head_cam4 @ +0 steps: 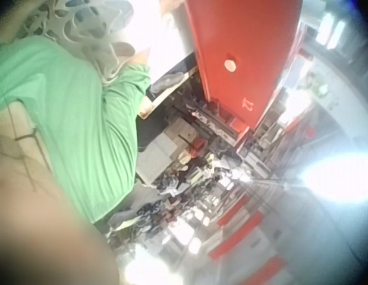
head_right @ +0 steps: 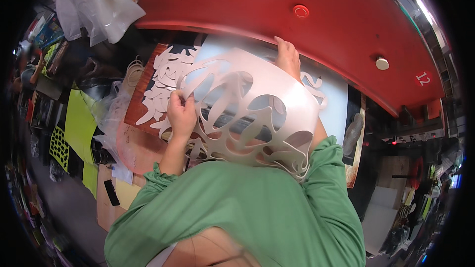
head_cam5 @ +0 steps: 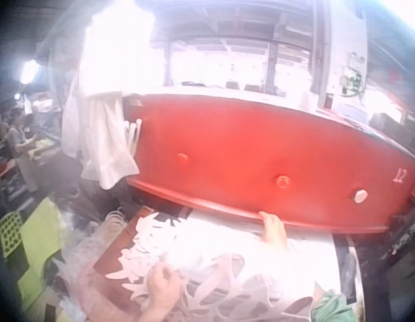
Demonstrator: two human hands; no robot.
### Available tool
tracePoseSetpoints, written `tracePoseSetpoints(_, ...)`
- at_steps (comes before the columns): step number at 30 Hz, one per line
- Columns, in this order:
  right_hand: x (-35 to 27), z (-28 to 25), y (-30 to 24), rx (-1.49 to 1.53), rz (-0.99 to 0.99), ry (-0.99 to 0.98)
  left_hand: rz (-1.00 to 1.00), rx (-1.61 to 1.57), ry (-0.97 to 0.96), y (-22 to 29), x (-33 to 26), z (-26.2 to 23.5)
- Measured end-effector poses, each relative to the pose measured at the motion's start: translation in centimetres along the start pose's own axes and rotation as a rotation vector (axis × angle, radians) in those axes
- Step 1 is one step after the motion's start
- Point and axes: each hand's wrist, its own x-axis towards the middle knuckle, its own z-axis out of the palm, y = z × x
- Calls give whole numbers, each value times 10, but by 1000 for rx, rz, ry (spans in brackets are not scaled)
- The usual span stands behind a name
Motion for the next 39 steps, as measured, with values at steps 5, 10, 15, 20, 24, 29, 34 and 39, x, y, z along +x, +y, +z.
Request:
tracePoseSetpoints(5,-13,11,11,173,-174,-236,-90,-585,40,2,-11,14)
tracePoseSetpoints(10,-21,8,-7,205,-49,-413,-90,-659,38,3,-14,9)
tracePoseSetpoints(15,-22,-8,-18,464,198,-446,-151,-410,3,0,-1,-7)
tracePoseSetpoints(20,-62,-58,-11,1006,653,-394,83,127,-288,-2,20,-54)
tracePoseSetpoints(24,-153,-141,-4,1681,1063,-248,549,412,-145,-24,46,-55)
tracePoseSetpoints(29,-259,-223,-31,1580,422,-23,-89,49,-618,-52,28,-32)
tracePoseSetpoints(34,-276,-271,-61,394,727,-26,-405,-420,-862,-38,36,-46)
tracePoseSetpoints(39,-249,-291,-13,-54,549,18,-260,-781,-825,-3,31,-40)
